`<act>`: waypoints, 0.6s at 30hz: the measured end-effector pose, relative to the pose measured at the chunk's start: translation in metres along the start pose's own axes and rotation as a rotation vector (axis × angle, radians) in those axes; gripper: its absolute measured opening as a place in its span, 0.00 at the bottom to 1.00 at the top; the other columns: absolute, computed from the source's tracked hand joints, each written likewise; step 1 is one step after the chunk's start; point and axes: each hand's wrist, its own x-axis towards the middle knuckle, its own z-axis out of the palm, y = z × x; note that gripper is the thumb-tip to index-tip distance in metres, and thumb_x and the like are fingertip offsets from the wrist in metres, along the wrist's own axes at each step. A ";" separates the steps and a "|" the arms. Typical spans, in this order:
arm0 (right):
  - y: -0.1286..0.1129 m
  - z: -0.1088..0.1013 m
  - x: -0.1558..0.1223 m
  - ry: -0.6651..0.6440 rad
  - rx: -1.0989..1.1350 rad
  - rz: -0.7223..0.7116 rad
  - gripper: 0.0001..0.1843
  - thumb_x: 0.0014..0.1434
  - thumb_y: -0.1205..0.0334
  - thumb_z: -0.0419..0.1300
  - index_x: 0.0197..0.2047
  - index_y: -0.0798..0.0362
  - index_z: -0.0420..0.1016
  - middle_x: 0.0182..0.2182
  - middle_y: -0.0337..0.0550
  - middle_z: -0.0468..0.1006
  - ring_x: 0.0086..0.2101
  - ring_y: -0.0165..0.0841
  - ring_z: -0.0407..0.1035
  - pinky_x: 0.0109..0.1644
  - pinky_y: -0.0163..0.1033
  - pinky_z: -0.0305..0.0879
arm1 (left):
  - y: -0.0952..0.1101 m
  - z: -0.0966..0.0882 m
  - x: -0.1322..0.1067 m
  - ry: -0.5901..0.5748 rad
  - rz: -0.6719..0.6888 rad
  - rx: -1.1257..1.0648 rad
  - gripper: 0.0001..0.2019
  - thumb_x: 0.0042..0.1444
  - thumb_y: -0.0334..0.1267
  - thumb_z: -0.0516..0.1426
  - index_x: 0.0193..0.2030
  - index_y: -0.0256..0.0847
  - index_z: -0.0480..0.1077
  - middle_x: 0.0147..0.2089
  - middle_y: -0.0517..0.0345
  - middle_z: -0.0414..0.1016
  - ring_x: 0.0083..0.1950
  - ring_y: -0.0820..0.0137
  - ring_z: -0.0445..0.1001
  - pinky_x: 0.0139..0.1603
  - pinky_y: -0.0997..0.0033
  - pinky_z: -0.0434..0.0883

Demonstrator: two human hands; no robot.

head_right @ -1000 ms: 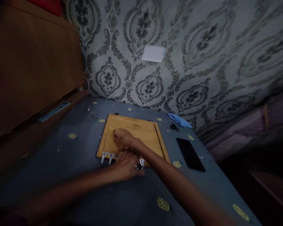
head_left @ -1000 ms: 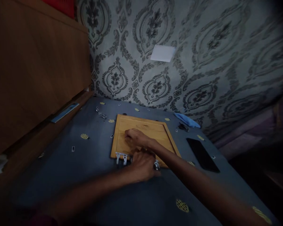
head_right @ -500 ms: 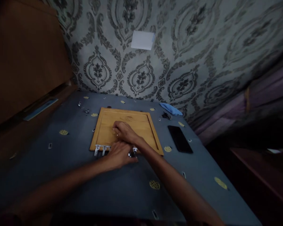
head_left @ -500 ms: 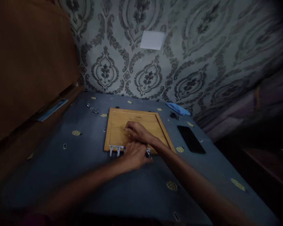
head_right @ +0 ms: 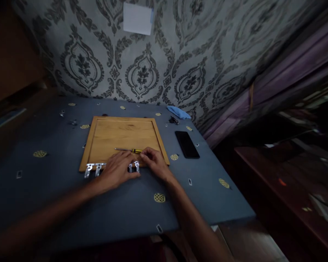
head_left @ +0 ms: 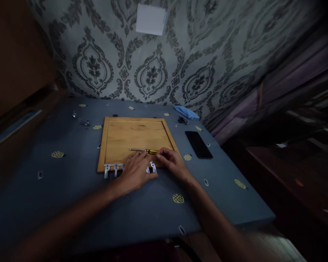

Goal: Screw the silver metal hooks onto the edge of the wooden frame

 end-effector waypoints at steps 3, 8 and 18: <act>0.002 0.000 -0.007 -0.018 0.004 0.020 0.21 0.63 0.41 0.60 0.32 0.51 0.69 0.27 0.37 0.69 0.28 0.31 0.62 0.32 0.36 0.60 | -0.001 0.001 0.001 0.000 0.022 0.010 0.21 0.59 0.47 0.66 0.56 0.43 0.71 0.58 0.50 0.74 0.62 0.52 0.71 0.61 0.49 0.69; 0.001 -0.002 -0.011 -0.092 -0.031 0.037 0.15 0.63 0.49 0.61 0.34 0.52 0.73 0.29 0.40 0.74 0.31 0.33 0.66 0.36 0.37 0.63 | -0.003 0.001 0.003 -0.016 0.038 0.020 0.22 0.58 0.47 0.67 0.56 0.42 0.72 0.55 0.50 0.75 0.59 0.53 0.73 0.60 0.50 0.70; -0.007 -0.009 -0.009 -0.207 -0.174 0.080 0.08 0.66 0.58 0.59 0.36 0.52 0.74 0.30 0.41 0.77 0.31 0.34 0.66 0.36 0.38 0.62 | 0.001 -0.002 0.004 -0.038 0.034 0.038 0.21 0.58 0.46 0.67 0.54 0.40 0.71 0.54 0.51 0.75 0.57 0.53 0.72 0.59 0.51 0.70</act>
